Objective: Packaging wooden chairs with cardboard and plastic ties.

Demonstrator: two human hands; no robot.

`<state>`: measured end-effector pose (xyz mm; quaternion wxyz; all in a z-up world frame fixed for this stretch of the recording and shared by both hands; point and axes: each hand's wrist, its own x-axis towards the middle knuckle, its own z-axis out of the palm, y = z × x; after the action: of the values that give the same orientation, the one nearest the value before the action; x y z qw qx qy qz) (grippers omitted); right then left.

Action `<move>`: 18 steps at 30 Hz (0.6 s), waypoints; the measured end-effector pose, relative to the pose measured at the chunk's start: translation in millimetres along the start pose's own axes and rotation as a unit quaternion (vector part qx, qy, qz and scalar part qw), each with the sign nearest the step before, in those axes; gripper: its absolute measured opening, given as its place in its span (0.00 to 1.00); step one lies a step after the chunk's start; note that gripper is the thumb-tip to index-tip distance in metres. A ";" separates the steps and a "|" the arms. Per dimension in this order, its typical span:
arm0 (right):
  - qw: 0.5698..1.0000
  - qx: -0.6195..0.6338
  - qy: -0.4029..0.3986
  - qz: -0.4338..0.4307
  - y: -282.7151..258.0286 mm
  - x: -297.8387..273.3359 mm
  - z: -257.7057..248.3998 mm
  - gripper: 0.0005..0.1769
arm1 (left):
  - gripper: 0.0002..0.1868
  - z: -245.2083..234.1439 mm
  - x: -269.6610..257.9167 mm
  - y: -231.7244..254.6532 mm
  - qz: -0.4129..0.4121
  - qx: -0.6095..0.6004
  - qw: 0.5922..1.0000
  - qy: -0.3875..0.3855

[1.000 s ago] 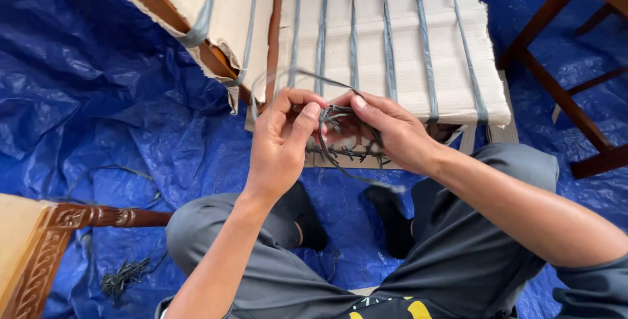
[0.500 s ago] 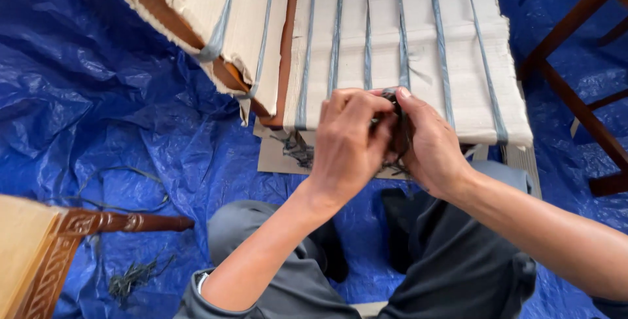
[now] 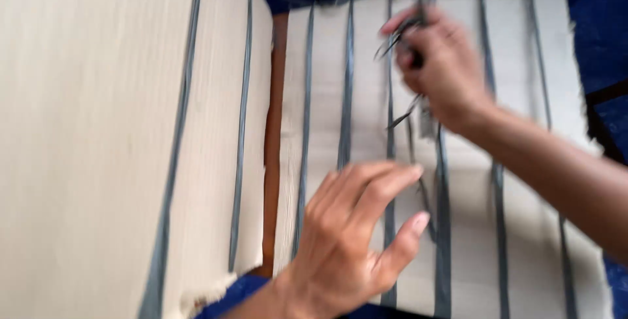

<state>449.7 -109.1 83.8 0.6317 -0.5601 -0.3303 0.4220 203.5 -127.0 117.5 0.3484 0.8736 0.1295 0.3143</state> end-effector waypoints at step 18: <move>0.864 -0.297 0.291 0.282 -25.0 -165.3 -119.6 0.22 | 0.12 -312.1 6.2 166.2 -0.338 -0.059 0.924 -0.169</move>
<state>489.8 -310.1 99.2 0.3570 -0.8879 -0.0686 0.2820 10.0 -79.9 409.7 0.5013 0.7960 0.3375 0.0332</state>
